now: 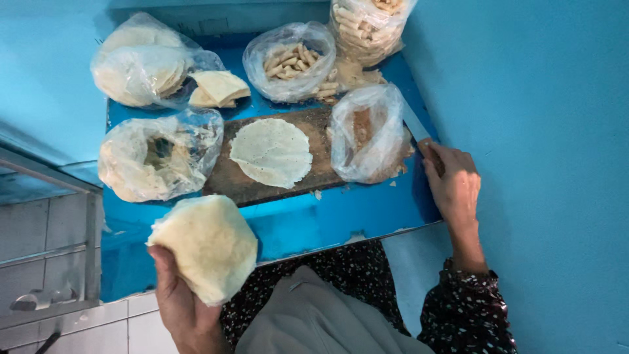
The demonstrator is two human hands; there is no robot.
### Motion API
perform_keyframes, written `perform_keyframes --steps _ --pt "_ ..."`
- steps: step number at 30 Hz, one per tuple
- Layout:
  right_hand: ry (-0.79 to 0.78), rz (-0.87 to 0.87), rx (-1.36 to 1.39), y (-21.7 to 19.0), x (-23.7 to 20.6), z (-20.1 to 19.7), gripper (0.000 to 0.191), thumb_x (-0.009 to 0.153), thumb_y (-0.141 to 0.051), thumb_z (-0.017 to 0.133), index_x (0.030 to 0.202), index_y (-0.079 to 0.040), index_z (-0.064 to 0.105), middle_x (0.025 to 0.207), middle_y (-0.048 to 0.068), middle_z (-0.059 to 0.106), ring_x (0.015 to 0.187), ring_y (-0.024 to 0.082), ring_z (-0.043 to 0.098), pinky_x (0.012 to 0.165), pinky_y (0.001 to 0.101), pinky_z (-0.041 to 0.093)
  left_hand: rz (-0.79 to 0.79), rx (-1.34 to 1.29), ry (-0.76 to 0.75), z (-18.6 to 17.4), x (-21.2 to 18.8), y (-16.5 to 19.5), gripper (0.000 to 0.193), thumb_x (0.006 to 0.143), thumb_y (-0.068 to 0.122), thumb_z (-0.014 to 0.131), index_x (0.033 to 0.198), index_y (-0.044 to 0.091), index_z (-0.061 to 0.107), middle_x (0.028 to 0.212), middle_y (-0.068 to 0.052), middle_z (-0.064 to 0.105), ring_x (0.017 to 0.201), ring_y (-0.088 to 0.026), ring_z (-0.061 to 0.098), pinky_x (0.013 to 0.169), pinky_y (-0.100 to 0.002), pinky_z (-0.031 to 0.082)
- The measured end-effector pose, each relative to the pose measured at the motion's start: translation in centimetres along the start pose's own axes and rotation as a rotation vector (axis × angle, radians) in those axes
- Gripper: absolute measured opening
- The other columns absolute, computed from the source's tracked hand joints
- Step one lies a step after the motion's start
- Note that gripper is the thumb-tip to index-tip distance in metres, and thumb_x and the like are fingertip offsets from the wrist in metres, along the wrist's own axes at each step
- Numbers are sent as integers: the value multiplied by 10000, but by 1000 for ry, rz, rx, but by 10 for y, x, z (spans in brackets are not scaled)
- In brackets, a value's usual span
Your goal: The person sits at a blue table with bags of round crackers and a cutting board. They peel apart stacked thin round crackers, cut pieces from them with a knife, fold and press the pieces by hand, and set the finished pieces aside on the table.
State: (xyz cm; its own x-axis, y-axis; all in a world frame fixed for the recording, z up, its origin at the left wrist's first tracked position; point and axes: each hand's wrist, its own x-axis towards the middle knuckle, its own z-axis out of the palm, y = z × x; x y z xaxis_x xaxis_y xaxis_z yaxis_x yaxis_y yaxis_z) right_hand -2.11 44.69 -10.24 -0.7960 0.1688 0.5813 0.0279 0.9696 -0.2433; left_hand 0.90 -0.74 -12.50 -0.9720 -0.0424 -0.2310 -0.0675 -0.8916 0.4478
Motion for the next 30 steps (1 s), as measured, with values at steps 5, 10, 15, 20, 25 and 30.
perform_keyframes --steps 5,10,15,20,25,30 --pt "-47 110 86 -13 11 -16 496 873 -183 838 1315 -15 685 1127 150 734 995 337 693 846 448 545 -47 7 22 12 -3 -15 654 1005 514 538 1533 138 451 1561 -64 510 1406 -288 507 1169 -539 386" --pt "124 -56 19 -58 15 -39 317 964 -154 849 1223 -23 724 1222 155 735 1117 333 695 949 433 564 -38 -82 -12 5 3 -10 655 1028 510 536 1546 117 460 1563 -75 527 1410 -295 513 1176 -535 384" --pt "-123 -433 461 -129 30 -46 202 922 -107 807 1094 -63 712 1156 113 723 1073 273 710 920 402 581 -7 -169 -31 -13 8 3 635 1045 503 540 1548 121 468 1558 -74 540 1412 -295 518 1181 -537 389" --pt "-313 -800 482 -209 38 0 227 886 -142 786 1090 -66 722 1075 77 676 966 268 659 761 393 571 16 -111 -11 -30 9 11 626 1036 498 544 1539 133 468 1551 -64 537 1406 -287 518 1187 -528 383" --pt "-216 -817 253 -242 30 43 300 861 -105 668 1156 -52 673 1025 82 634 999 260 653 735 354 576 -29 -118 16 -36 5 15 646 1031 512 537 1539 119 473 1542 -91 545 1381 -316 532 1154 -560 396" --pt "-197 -850 106 -239 30 58 308 870 -94 643 1168 -18 653 934 87 596 947 245 637 707 339 577 -24 -163 -35 -34 7 15 637 1072 496 534 1570 107 452 1578 -99 529 1421 -318 516 1178 -562 385"
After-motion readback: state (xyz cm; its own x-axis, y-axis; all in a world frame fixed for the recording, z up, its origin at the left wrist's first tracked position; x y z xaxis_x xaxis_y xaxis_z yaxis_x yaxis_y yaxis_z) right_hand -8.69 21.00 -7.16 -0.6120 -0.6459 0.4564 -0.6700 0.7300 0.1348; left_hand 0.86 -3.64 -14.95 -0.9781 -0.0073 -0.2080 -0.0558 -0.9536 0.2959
